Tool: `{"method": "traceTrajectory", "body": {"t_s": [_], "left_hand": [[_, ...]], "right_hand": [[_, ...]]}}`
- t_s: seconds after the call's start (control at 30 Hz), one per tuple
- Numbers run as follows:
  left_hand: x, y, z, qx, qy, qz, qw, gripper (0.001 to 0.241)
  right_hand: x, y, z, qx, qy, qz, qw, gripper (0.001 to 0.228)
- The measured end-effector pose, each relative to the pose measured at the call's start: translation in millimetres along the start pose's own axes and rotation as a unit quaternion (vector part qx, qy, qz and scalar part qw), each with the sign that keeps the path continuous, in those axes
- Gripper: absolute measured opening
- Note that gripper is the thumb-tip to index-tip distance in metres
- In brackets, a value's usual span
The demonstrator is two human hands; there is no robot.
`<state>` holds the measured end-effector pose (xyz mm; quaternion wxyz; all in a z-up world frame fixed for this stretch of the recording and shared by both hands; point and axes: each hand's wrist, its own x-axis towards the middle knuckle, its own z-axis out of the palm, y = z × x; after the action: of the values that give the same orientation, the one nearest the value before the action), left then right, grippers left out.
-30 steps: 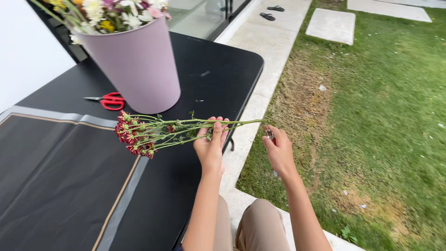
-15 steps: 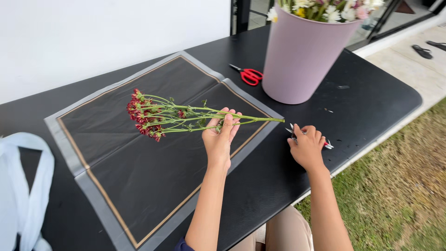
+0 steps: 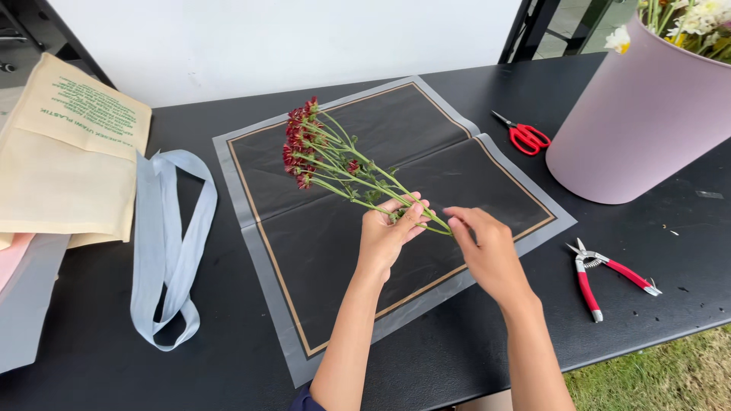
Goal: The person selects several flowers from a bucket, cuts the stems using shears, and places them onto a piece of wrapping paper which is then folded around the bunch.
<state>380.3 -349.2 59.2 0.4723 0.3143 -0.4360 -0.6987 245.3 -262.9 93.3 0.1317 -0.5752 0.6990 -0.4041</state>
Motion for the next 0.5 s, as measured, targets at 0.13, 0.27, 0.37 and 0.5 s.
{"method": "traceTrajectory", "body": {"t_s": [0.13,0.27,0.37,0.5], "left_hand": [[10,-9,-23,0.016,0.01,0.009,1.0,0.043],[9,1,-39,0.085,0.014,0.013,0.996,0.045],[-4,27,-54,0.213,0.004,0.007,0.977,0.053],[-18,54,-94,0.422,-0.009,0.035,0.906,0.038]], "right_hand": [[8,-12,27,-0.007,-0.044,0.002,0.999,0.025],[13,-17,46,0.036,-0.056,0.022,0.998,0.026],[17,-21,56,0.055,-0.051,0.038,0.996,0.026],[24,-15,63,0.053,-0.067,0.072,0.994,0.027]]}}
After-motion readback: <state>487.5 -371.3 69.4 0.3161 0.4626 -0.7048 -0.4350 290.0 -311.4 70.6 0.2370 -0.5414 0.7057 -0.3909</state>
